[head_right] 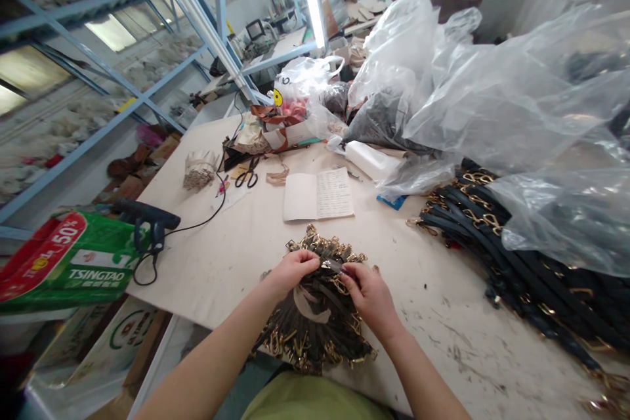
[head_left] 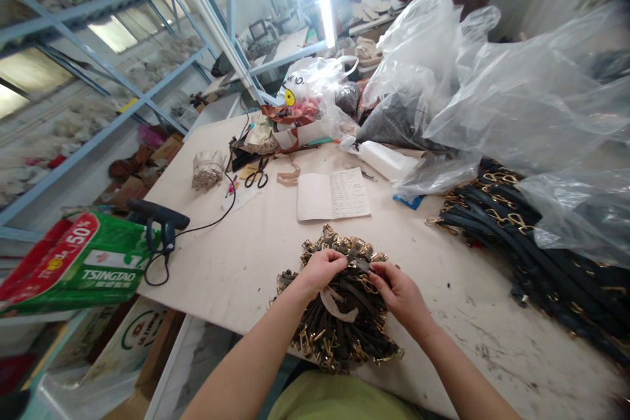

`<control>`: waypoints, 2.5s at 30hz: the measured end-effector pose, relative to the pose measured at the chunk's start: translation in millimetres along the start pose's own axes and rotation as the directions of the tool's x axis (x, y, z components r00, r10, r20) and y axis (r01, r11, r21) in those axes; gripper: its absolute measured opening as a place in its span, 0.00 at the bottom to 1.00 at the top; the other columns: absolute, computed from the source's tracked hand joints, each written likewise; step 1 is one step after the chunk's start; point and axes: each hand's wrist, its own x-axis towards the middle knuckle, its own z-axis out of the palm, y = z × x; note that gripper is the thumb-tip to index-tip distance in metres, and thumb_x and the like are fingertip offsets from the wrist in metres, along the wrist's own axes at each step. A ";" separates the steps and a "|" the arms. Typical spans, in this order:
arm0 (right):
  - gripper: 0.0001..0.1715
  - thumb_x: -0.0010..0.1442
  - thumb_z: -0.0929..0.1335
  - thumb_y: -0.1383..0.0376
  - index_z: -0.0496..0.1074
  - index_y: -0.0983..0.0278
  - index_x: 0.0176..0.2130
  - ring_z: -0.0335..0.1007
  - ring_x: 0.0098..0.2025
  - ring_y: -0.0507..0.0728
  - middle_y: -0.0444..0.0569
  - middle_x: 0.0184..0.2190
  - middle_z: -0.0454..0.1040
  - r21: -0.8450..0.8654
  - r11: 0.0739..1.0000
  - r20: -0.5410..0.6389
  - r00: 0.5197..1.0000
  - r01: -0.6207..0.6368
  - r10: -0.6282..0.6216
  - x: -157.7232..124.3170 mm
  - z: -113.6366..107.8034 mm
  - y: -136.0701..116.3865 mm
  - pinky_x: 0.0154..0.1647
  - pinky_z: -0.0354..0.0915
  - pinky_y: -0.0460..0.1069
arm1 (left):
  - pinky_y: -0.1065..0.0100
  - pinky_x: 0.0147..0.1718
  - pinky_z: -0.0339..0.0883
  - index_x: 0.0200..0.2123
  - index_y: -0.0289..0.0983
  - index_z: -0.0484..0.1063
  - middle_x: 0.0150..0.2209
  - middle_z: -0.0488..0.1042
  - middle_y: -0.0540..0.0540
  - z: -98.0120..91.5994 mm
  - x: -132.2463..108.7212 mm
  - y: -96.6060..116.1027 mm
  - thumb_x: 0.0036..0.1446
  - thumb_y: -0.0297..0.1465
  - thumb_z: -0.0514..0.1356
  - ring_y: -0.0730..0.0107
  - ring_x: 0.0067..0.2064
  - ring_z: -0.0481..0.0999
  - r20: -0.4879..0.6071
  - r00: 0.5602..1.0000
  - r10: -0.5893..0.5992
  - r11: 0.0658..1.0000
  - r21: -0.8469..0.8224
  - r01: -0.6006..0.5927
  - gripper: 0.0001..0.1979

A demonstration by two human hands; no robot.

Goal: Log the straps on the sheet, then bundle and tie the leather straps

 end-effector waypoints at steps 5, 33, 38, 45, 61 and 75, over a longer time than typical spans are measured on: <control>0.14 0.60 0.60 0.57 0.67 0.60 0.42 0.67 0.39 0.55 0.47 0.38 0.72 -0.119 0.992 0.037 0.998 0.045 -0.041 4.2 -8.1 -5.1 0.40 0.62 0.50 | 0.71 0.29 0.58 0.28 0.32 0.69 0.25 0.67 0.50 1.3 -0.7 0.3 0.44 0.35 0.58 0.75 0.27 0.64 -0.005 1.000 0.017 1.000 0.024 -0.017 0.11; 0.17 0.59 0.60 0.53 0.67 0.61 0.40 0.67 0.36 0.55 0.47 0.34 0.72 0.065 0.996 0.058 0.996 -0.068 0.064 -2.7 0.1 -6.0 0.36 0.63 0.50 | 0.73 0.28 0.58 0.27 0.32 0.70 0.24 0.68 0.50 3.7 -4.7 0.9 0.45 0.33 0.58 0.75 0.27 0.64 -0.033 0.998 0.052 0.998 0.045 -0.051 0.09; 0.17 0.59 0.59 0.55 0.66 0.61 0.43 0.68 0.38 0.56 0.49 0.37 0.72 -0.049 0.998 0.012 0.999 -0.040 0.040 -1.5 3.5 -9.7 0.37 0.64 0.50 | 0.73 0.28 0.59 0.27 0.32 0.70 0.25 0.68 0.50 4.8 -4.8 -0.3 0.46 0.33 0.58 0.76 0.28 0.64 -0.051 0.997 0.063 0.998 0.030 -0.062 0.08; 0.15 0.60 0.59 0.57 0.66 0.61 0.41 0.68 0.38 0.56 0.49 0.37 0.73 -0.123 0.992 0.013 0.999 0.031 -0.030 3.7 3.9 -9.4 0.38 0.63 0.51 | 0.74 0.28 0.59 0.26 0.32 0.69 0.24 0.67 0.50 6.2 -4.8 0.4 0.47 0.32 0.57 0.76 0.28 0.64 -0.050 0.995 0.083 0.996 0.044 -0.080 0.08; 0.16 0.60 0.59 0.56 0.67 0.61 0.42 0.68 0.38 0.56 0.49 0.38 0.73 -0.113 0.994 -0.031 1.000 -0.005 0.002 -4.0 0.3 -11.0 0.38 0.63 0.51 | 0.74 0.29 0.60 0.28 0.33 0.71 0.26 0.69 0.49 9.7 -3.9 -3.2 0.47 0.33 0.58 0.75 0.28 0.65 -0.083 0.992 0.095 0.993 0.076 -0.088 0.09; 0.17 0.61 0.58 0.54 0.66 0.60 0.41 0.67 0.37 0.57 0.49 0.36 0.72 -0.156 0.986 -0.076 0.996 -0.064 0.053 -9.0 3.9 -11.9 0.36 0.61 0.51 | 0.73 0.31 0.60 0.26 0.33 0.70 0.26 0.69 0.49 10.1 -3.7 -6.7 0.46 0.33 0.58 0.75 0.29 0.65 -0.104 0.988 0.113 0.992 0.074 -0.105 0.08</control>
